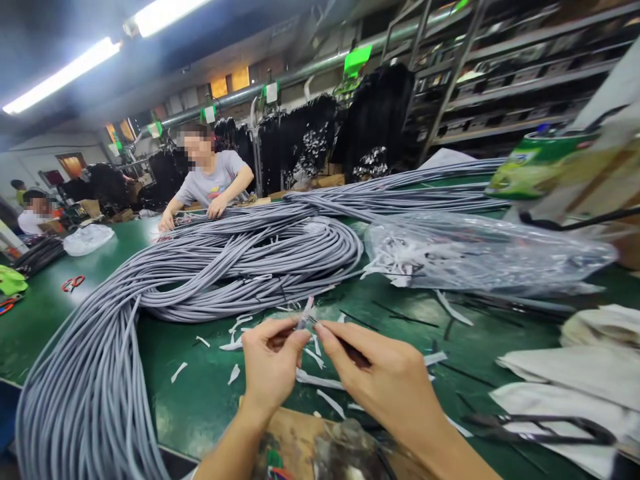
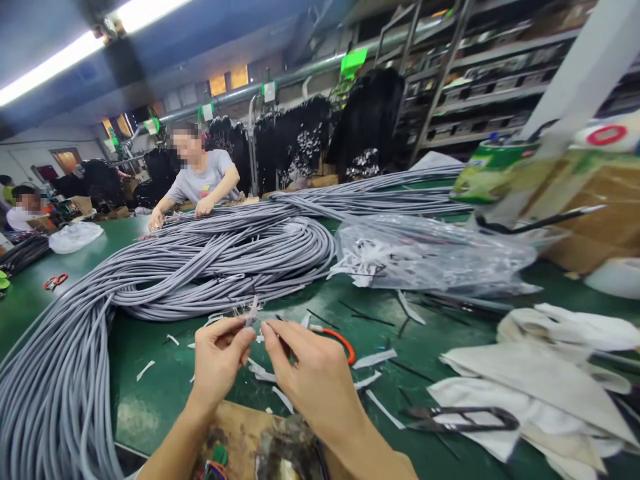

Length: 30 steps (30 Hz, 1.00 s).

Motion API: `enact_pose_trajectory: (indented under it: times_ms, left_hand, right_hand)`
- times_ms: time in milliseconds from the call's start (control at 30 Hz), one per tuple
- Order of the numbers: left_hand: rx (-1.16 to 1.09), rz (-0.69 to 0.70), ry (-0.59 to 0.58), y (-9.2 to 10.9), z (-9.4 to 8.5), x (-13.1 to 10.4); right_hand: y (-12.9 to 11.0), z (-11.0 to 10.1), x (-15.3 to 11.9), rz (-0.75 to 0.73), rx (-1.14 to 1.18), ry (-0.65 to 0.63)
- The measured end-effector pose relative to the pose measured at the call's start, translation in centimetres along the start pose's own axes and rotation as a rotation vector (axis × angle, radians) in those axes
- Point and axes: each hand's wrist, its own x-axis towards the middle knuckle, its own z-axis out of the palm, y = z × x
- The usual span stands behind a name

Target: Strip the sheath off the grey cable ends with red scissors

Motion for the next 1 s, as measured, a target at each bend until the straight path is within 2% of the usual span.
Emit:
enact_pose_trajectory:
  times_ms: [267, 467, 667, 767, 900, 933, 1000]
  left_hand:
    - [0.155, 0.09, 0.03, 0.0, -0.3, -0.1]
    - [0.327, 0.161, -0.02, 0.2, -0.5, -0.2]
    - [0.52, 0.368, 0.018, 0.2, -0.8, -0.4]
    - [0.573, 0.406, 0.009, 0.2, -0.6, -0.5]
    - [0.59, 0.391, -0.042, 0.2, -0.1, -0.9]
    - [0.582, 0.371, -0.043, 0.3, 0.0, -0.9]
    - [0.548, 0.31, -0.046, 0.4, 0.0, -1.0]
  right_hand:
    - [0.3, -0.4, 0.1, -0.059, -0.023, -0.027]
    - [0.8, -0.5, -0.2, -0.084, -0.069, -0.024]
    - [0.8, -0.7, -0.2, -0.102, -0.061, -0.065]
    - [0.2, -0.1, -0.3, 0.026, 0.082, -0.072]
    - [0.1, 0.7, -0.5, 0.39, 0.385, -0.096]
    - [0.3, 0.7, -0.4, 0.506, 0.474, -0.068]
    - [1.0, 0.5, 0.0, 0.723, 0.644, 0.072]
